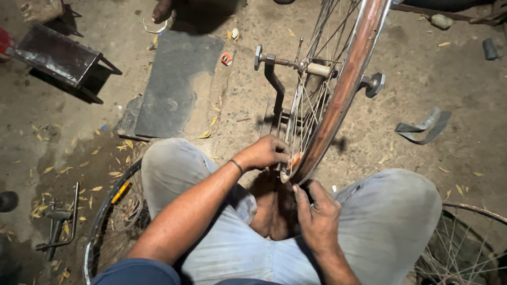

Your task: The person adjusts the spokes of a bicycle wheel while it is mounted on a truing stand, rotating the wheel and using their hands to manipulate small parts.

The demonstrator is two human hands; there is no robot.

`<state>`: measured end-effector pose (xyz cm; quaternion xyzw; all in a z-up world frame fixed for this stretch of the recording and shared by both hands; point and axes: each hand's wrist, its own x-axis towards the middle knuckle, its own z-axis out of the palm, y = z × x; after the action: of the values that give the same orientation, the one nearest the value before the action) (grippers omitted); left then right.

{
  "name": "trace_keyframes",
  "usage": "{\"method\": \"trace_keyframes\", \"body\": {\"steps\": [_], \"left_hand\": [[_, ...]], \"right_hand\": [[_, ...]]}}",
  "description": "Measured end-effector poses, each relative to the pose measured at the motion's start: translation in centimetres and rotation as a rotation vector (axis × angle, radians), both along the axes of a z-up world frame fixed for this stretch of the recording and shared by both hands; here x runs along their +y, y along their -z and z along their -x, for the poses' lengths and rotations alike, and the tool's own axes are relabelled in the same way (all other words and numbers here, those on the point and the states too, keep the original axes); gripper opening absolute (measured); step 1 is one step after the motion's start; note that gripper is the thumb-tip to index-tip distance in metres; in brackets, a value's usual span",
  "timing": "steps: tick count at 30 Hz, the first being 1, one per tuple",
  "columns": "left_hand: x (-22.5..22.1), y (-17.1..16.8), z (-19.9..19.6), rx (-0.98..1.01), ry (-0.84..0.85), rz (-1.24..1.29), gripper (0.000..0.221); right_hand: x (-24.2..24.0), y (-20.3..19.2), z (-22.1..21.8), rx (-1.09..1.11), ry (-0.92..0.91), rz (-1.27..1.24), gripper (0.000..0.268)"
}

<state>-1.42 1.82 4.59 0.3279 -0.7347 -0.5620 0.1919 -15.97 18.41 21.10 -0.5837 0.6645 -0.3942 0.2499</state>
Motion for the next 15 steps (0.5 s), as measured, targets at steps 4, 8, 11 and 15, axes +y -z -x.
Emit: {"method": "trace_keyframes", "body": {"steps": [4, 8, 11, 15], "left_hand": [[1.7, 0.5, 1.3, -0.204, -0.273, 0.286, 0.02], [0.5, 1.8, 1.4, -0.149, -0.212, 0.241, 0.017], [-0.6, 3.5, 1.6, -0.241, -0.171, 0.327, 0.018], [-1.7, 5.3, 2.4, -0.243, -0.23, 0.177, 0.017]], "right_hand": [[0.0, 0.5, 0.0, 0.004, 0.008, -0.082, 0.014], [-0.3, 1.7, 0.2, 0.068, -0.035, -0.055, 0.016], [0.0, 2.5, 0.5, 0.131, -0.045, -0.089, 0.018], [-0.1, 2.9, 0.2, 0.119, -0.015, -0.11, 0.022]]}}
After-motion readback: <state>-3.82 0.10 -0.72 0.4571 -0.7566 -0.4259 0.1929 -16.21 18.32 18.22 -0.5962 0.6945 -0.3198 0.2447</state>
